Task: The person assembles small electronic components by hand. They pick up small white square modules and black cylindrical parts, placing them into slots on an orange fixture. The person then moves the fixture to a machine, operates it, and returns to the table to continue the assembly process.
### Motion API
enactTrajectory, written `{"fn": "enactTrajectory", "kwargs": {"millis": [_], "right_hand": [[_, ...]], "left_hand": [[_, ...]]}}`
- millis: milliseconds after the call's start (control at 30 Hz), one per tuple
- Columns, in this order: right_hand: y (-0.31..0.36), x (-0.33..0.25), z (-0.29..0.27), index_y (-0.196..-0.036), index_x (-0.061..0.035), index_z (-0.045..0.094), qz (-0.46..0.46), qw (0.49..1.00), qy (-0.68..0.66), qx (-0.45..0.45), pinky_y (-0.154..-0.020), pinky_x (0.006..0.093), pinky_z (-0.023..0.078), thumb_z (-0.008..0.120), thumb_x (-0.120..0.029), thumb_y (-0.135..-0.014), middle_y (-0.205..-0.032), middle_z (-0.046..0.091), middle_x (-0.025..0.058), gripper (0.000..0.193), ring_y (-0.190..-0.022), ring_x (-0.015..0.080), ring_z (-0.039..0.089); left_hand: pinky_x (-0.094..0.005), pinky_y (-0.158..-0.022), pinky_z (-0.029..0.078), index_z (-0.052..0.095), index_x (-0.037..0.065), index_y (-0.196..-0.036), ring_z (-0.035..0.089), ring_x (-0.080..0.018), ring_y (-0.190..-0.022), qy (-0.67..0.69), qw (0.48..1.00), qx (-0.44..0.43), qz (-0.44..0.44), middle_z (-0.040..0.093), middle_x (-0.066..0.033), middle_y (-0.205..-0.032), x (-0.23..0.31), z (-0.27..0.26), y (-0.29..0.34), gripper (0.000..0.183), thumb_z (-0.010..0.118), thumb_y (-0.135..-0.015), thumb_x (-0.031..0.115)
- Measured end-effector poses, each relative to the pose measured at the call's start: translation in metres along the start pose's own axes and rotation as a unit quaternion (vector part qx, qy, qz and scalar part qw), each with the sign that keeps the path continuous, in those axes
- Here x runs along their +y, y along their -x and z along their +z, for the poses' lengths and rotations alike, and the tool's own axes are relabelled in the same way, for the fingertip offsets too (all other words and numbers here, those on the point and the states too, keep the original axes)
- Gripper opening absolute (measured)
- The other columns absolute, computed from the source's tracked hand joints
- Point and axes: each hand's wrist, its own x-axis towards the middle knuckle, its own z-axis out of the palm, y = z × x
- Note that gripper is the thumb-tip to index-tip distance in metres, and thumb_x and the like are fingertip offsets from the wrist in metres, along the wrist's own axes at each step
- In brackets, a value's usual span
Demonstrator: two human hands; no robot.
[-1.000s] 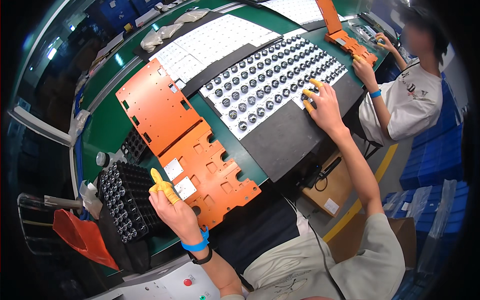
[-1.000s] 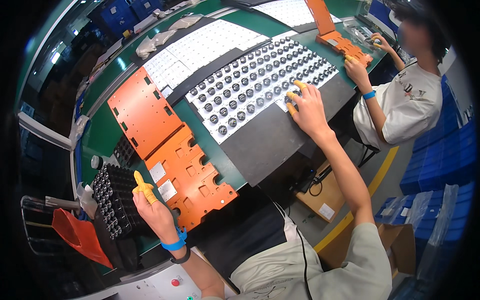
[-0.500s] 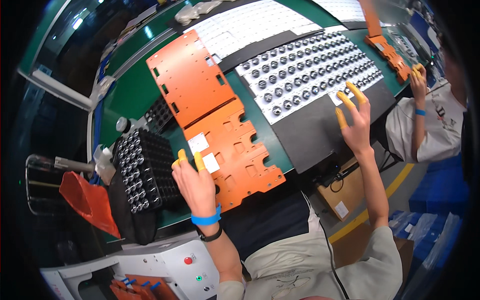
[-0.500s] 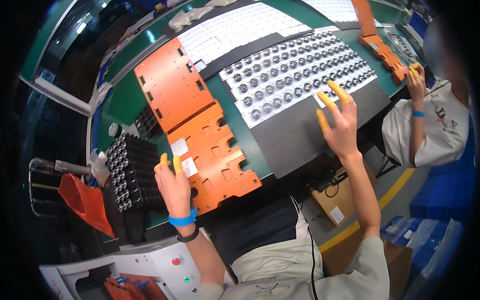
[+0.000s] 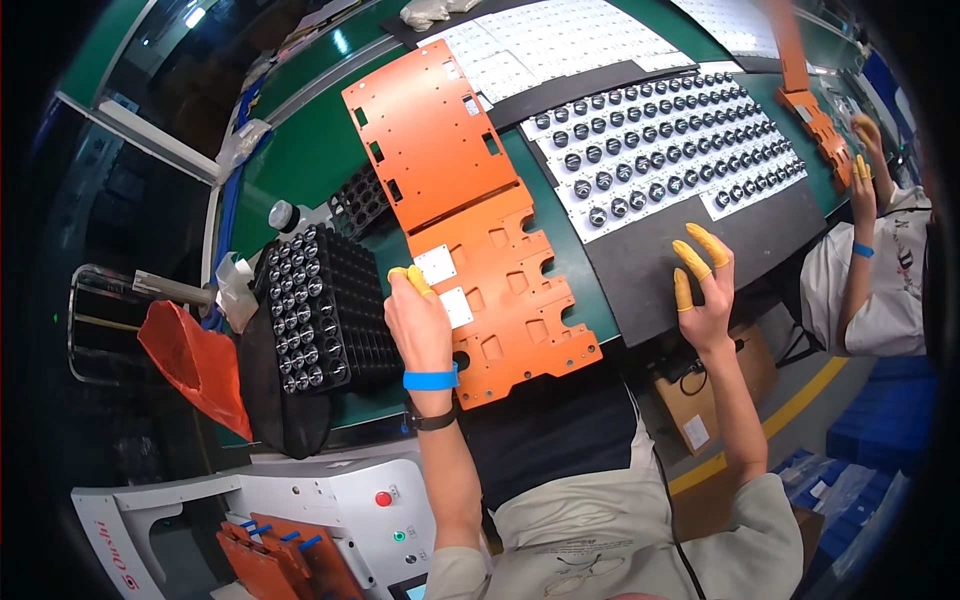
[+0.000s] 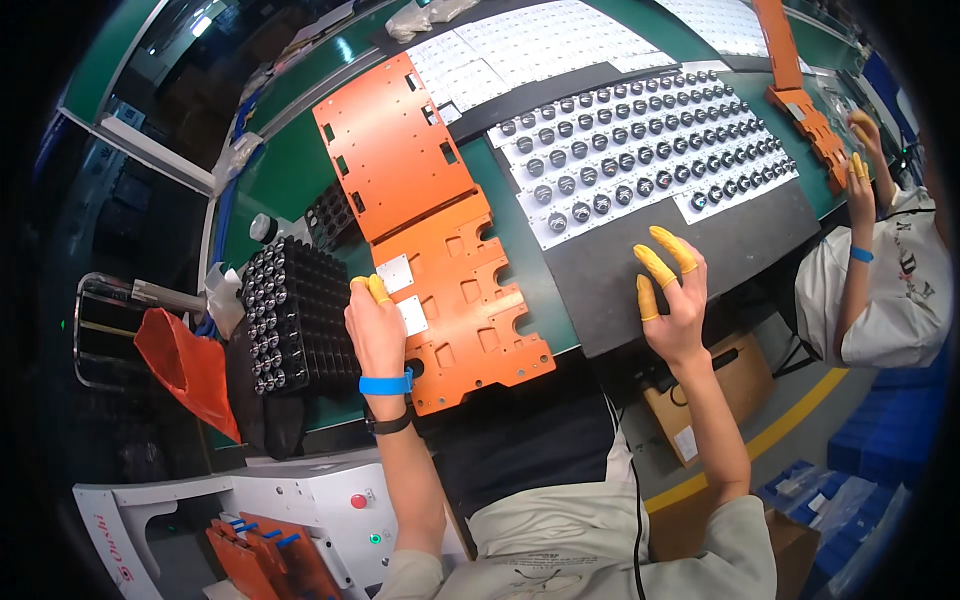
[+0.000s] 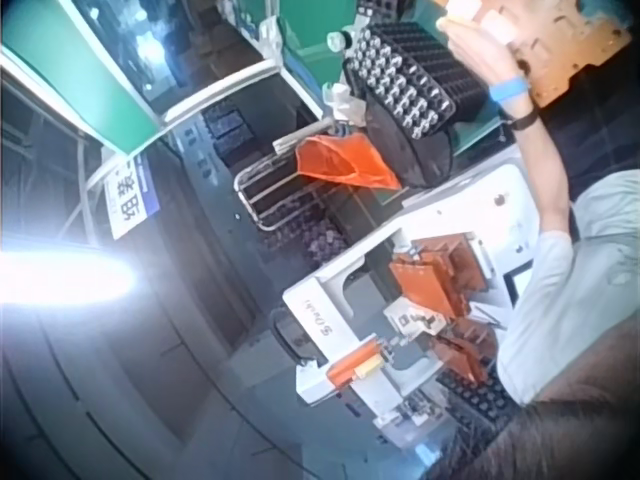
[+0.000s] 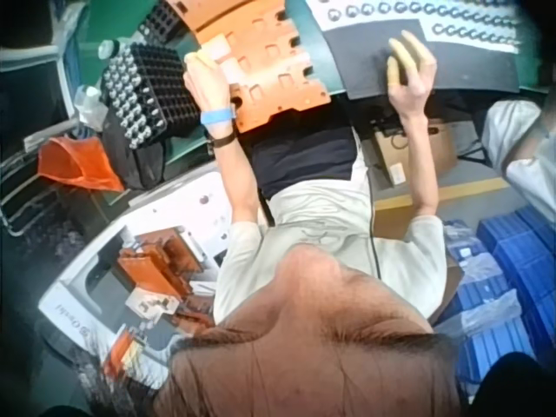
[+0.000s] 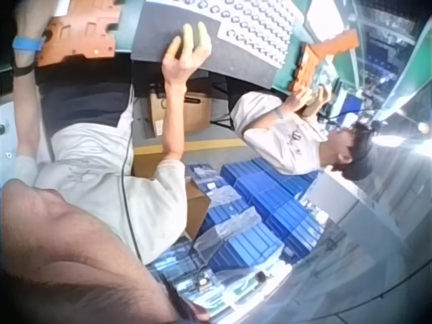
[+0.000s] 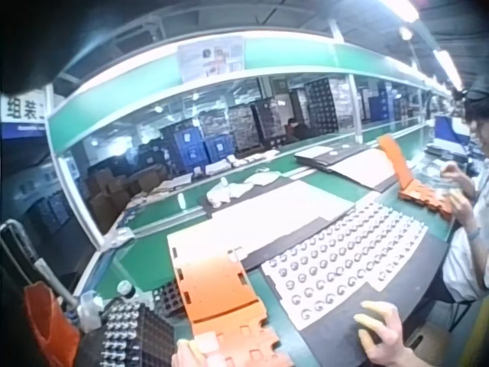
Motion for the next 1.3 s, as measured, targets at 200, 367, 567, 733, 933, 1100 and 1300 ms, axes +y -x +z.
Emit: {"fn": "enactTrajectory", "kwargs": {"millis": [200, 367, 567, 733, 933, 1100, 1300], "right_hand": [[-0.003, -0.002, 0.0, -0.113, -0.0017, 0.069, -0.005, 1.0, 0.001, 0.001, -0.099, 0.0448, 0.044, 0.066, 0.004, -0.079, -0.126, 0.06, 0.0161, 0.034, -0.115, 0.0371, 0.054], [-0.005, -0.018, -0.002, -0.109, -0.0007, 0.07, 0.004, 0.998, -0.052, 0.027, -0.095, 0.0419, 0.046, 0.065, 0.006, -0.08, -0.121, 0.063, 0.016, 0.031, -0.111, 0.0349, 0.057], [-0.027, -0.086, 0.002, -0.109, -0.0006, 0.068, 0.017, 0.972, -0.233, -0.009, -0.088, 0.0391, 0.05, 0.073, -0.008, -0.082, -0.112, 0.066, 0.0154, 0.029, -0.099, 0.0323, 0.063], [-0.046, -0.126, 0.013, -0.104, -0.0002, 0.064, 0.044, 0.925, -0.373, -0.051, -0.078, 0.0356, 0.053, 0.082, -0.014, -0.074, -0.102, 0.065, 0.0151, 0.038, -0.09, 0.0294, 0.065], [-0.042, -0.125, 0.015, -0.097, 0.0004, 0.064, 0.097, 0.929, -0.356, -0.035, -0.07, 0.0305, 0.052, 0.08, -0.005, -0.075, -0.094, 0.063, 0.012, 0.028, -0.08, 0.0229, 0.063], [-0.041, -0.12, 0.011, -0.098, 0.0004, 0.065, 0.153, 0.912, -0.377, -0.052, -0.073, 0.032, 0.053, 0.08, -0.003, -0.074, -0.095, 0.065, 0.0115, 0.028, -0.085, 0.0228, 0.065], [-0.056, -0.051, -0.014, -0.097, -0.0014, 0.067, 0.065, 0.991, -0.097, 0.071, -0.087, 0.0384, 0.051, 0.074, -0.006, -0.075, -0.104, 0.066, 0.0153, 0.023, -0.097, 0.031, 0.064]], "left_hand": [[-0.05, -0.07, 0.046, 0.054, -0.008, -0.094, 0.062, -0.046, -0.082, 0.058, 0.997, 0.055, 0.014, 0.062, -0.0288, -0.083, 0.004, -0.01, 0.002, 0.015, 0.047, -0.097, 0.006], [-0.0319, -0.055, 0.043, 0.055, -0.002, -0.098, 0.05, -0.0128, -0.061, 0.276, 0.961, 0.032, -0.001, 0.05, -0.003, -0.074, 0.016, -0.021, 0.022, 0.023, 0.044, -0.105, 0.017], [-0.0231, -0.039, 0.029, 0.053, 0.002, -0.11, 0.038, -0.0083, -0.047, 0.738, 0.542, -0.35, -0.198, 0.051, -0.0037, -0.072, 0.047, -0.044, 0.067, 0.023, 0.042, -0.105, 0.022], [-0.0236, -0.041, 0.03, 0.054, 0.002, -0.108, 0.04, -0.0083, -0.046, 0.71, 0.539, -0.394, -0.225, 0.05, -0.002, -0.07, 0.064, -0.035, 0.082, 0.02, 0.045, -0.104, 0.019], [-0.0226, -0.044, 0.034, 0.057, 0.003, -0.117, 0.047, -0.0077, -0.052, 0.638, 0.657, -0.353, -0.192, 0.055, -0.0002, -0.078, 0.072, -0.015, 0.091, 0.023, 0.047, -0.104, 0.02], [-0.0225, -0.043, 0.037, 0.058, 0.003, -0.114, 0.049, -0.0078, -0.05, 0.578, 0.746, -0.291, -0.157, 0.056, -0.0005, -0.071, 0.076, 0.006, 0.094, 0.023, 0.047, -0.104, 0.02], [-0.0199, -0.041, 0.031, 0.054, 0.001, -0.127, 0.041, -0.0051, -0.048, 0.614, 0.707, -0.316, -0.151, 0.05, 0.0021, -0.069, 0.066, 0.003, 0.073, 0.032, 0.046, -0.105, 0.023]]}}
